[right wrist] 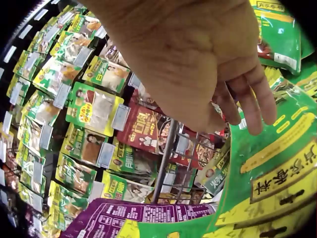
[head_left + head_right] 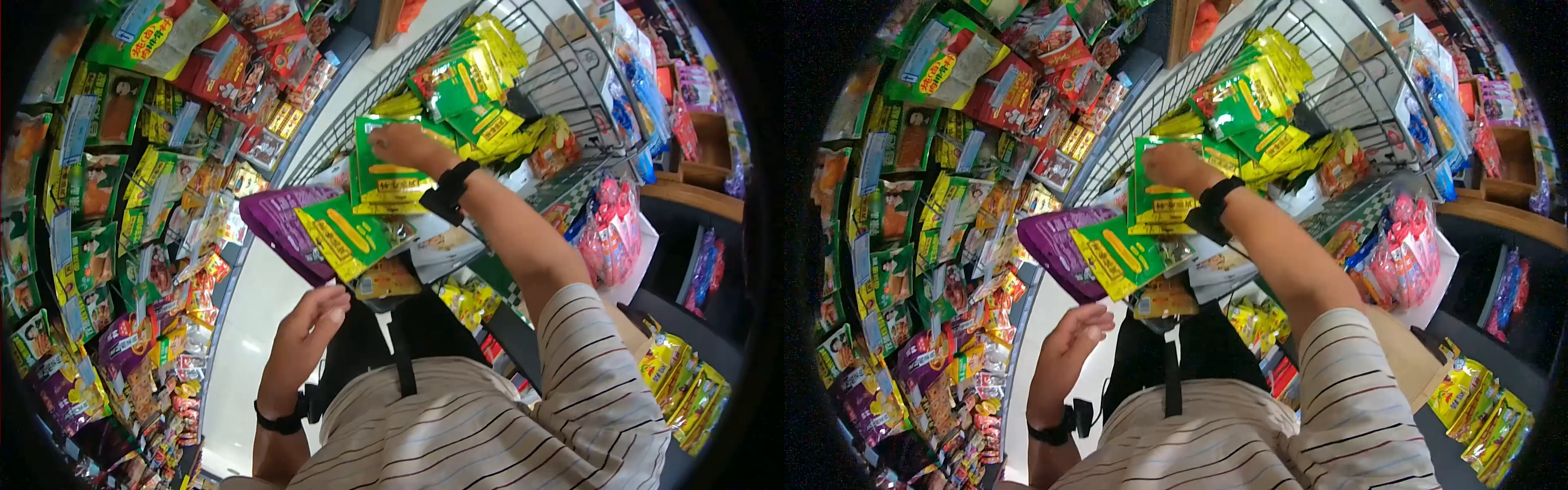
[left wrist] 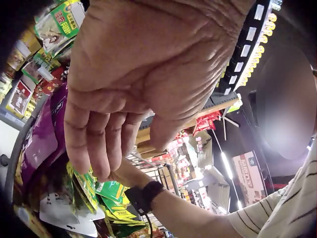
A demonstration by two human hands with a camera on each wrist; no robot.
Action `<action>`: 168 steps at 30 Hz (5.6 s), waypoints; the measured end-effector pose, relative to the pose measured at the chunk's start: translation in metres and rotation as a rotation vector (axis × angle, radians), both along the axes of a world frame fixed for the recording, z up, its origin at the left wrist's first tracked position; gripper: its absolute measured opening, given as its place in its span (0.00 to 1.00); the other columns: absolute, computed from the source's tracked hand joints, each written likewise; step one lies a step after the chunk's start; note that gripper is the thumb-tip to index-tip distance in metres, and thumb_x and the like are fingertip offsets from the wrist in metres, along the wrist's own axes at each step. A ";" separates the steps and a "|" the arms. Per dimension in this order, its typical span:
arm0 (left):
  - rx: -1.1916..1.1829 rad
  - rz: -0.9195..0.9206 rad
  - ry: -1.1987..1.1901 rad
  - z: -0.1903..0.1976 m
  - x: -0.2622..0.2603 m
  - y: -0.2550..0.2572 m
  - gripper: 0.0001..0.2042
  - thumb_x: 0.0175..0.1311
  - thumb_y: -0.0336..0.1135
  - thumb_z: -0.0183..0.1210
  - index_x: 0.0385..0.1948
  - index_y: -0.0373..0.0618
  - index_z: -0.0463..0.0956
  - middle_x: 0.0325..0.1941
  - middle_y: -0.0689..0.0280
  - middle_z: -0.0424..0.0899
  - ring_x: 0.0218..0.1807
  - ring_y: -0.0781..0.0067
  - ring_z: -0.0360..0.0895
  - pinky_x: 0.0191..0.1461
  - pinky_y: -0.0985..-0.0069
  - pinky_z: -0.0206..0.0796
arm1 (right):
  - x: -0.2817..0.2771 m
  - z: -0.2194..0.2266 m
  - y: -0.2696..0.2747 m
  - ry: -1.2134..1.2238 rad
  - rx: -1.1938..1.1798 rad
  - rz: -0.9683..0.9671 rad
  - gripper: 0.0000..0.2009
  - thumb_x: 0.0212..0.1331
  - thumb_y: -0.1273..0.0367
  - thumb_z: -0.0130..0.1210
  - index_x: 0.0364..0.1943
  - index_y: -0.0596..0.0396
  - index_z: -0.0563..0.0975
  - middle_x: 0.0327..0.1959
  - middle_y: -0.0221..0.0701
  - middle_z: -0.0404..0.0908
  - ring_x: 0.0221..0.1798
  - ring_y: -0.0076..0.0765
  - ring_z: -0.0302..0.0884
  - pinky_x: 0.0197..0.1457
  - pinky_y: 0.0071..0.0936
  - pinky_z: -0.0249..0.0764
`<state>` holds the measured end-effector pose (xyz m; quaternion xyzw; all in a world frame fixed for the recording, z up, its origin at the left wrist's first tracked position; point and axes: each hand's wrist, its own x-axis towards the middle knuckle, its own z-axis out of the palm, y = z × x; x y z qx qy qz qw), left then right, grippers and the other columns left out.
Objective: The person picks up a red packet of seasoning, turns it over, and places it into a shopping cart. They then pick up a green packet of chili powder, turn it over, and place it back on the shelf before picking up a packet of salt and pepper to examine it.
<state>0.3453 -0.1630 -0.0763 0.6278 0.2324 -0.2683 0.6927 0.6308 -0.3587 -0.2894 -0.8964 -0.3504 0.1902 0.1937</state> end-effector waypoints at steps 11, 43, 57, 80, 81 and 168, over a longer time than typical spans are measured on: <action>0.016 0.056 0.059 -0.004 0.008 0.027 0.15 0.71 0.26 0.50 0.58 0.34 0.71 0.54 0.54 0.82 0.57 0.66 0.79 0.64 0.70 0.69 | 0.077 -0.050 -0.019 -0.010 0.100 -0.457 0.10 0.62 0.68 0.50 0.40 0.55 0.81 0.33 0.40 0.86 0.35 0.48 0.86 0.37 0.42 0.82; 0.046 0.071 -0.019 -0.009 0.022 0.026 0.16 0.73 0.27 0.50 0.58 0.32 0.70 0.53 0.52 0.82 0.55 0.64 0.80 0.61 0.70 0.70 | 0.120 -0.066 -0.013 1.026 0.469 -1.087 0.05 0.64 0.68 0.53 0.31 0.52 0.75 0.26 0.26 0.79 0.25 0.25 0.75 0.29 0.28 0.70; 0.575 -0.055 -0.505 0.013 0.059 -0.008 0.30 0.64 0.32 0.63 0.67 0.35 0.62 0.66 0.47 0.71 0.66 0.53 0.71 0.69 0.64 0.62 | -0.023 0.197 -0.041 1.010 0.877 -0.658 0.08 0.66 0.66 0.50 0.32 0.53 0.72 0.24 0.32 0.79 0.26 0.29 0.78 0.34 0.25 0.75; -0.327 0.474 -0.454 0.051 0.010 -0.049 0.15 0.72 0.36 0.58 0.55 0.38 0.77 0.53 0.64 0.83 0.53 0.75 0.80 0.57 0.73 0.73 | -0.161 0.266 -0.057 0.843 0.781 -0.229 0.12 0.68 0.63 0.58 0.45 0.58 0.80 0.38 0.20 0.81 0.41 0.13 0.74 0.45 0.17 0.71; -0.303 0.473 -0.457 0.052 0.008 -0.051 0.15 0.72 0.36 0.58 0.54 0.38 0.77 0.53 0.65 0.84 0.53 0.76 0.80 0.57 0.74 0.72 | -0.166 0.264 -0.054 0.867 0.798 -0.235 0.12 0.68 0.64 0.58 0.45 0.59 0.80 0.38 0.20 0.81 0.41 0.13 0.74 0.45 0.17 0.72; 0.148 1.014 -0.911 0.157 -0.149 0.340 0.18 0.70 0.31 0.57 0.59 0.40 0.72 0.53 0.66 0.82 0.51 0.79 0.78 0.56 0.78 0.69 | -0.236 0.431 0.422 0.652 0.838 0.316 0.23 0.68 0.61 0.56 0.61 0.63 0.70 0.55 0.36 0.79 0.53 0.28 0.78 0.55 0.26 0.74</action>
